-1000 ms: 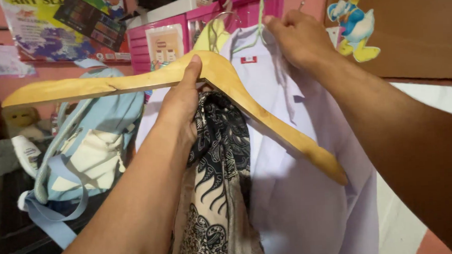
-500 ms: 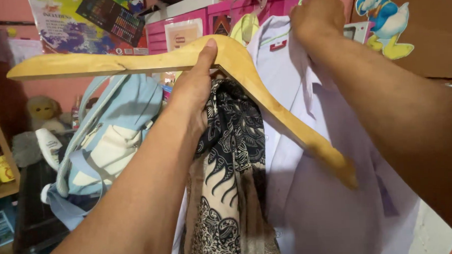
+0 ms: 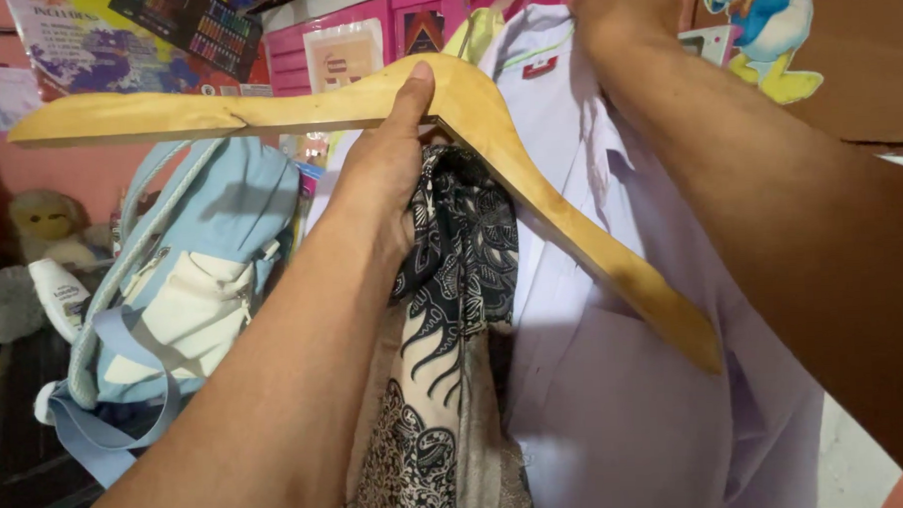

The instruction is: Organize clothes from a laundry basket and hang them on hangers.

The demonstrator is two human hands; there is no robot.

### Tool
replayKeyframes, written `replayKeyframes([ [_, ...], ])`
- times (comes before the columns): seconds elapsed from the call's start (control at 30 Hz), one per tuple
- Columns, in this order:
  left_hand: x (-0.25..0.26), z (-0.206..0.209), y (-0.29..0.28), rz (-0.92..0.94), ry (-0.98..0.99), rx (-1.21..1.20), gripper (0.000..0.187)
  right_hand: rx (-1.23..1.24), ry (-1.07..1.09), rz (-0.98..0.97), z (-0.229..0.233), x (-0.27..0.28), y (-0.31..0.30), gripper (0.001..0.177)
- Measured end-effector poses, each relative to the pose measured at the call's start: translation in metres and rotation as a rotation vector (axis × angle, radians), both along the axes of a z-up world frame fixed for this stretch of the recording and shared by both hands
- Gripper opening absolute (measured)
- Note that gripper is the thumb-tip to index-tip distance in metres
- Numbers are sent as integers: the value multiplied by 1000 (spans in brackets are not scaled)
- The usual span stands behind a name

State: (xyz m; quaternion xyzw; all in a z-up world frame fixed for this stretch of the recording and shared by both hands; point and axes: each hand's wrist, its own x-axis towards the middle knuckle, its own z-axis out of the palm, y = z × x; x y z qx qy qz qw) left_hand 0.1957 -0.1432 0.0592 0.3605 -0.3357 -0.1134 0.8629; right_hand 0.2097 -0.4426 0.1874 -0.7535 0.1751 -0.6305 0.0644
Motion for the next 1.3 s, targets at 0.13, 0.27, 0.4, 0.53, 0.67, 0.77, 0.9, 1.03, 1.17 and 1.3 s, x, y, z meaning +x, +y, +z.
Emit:
replayKeyframes([
  [0.13,1,8,1,-18,5,-2,48,-275,41,-267,0,13,-34,38],
  [0.27,10,9,-10,-4,17,13,49,-37,-11,81,-9,-16,0,26],
  [0.4,13,8,-19,1,21,22,48,188,-83,428,-18,-33,27,16],
  [0.53,12,4,-28,23,48,47,47,353,-144,686,-23,-28,28,12],
  [0.67,17,1,-38,32,52,67,49,188,-146,491,-32,-31,25,29],
  [0.77,19,0,-42,74,21,55,46,51,-226,402,-37,-39,32,63],
  [0.9,11,5,-44,106,46,111,45,95,-77,377,-35,-54,44,79],
  [1.03,10,-2,-44,117,74,38,40,58,-112,425,-38,-52,43,78],
  [1.17,13,-6,-35,169,22,79,47,145,-97,380,-40,-67,59,77],
  [1.3,8,-16,-5,300,-29,116,52,-312,-348,171,-69,-67,52,63],
])
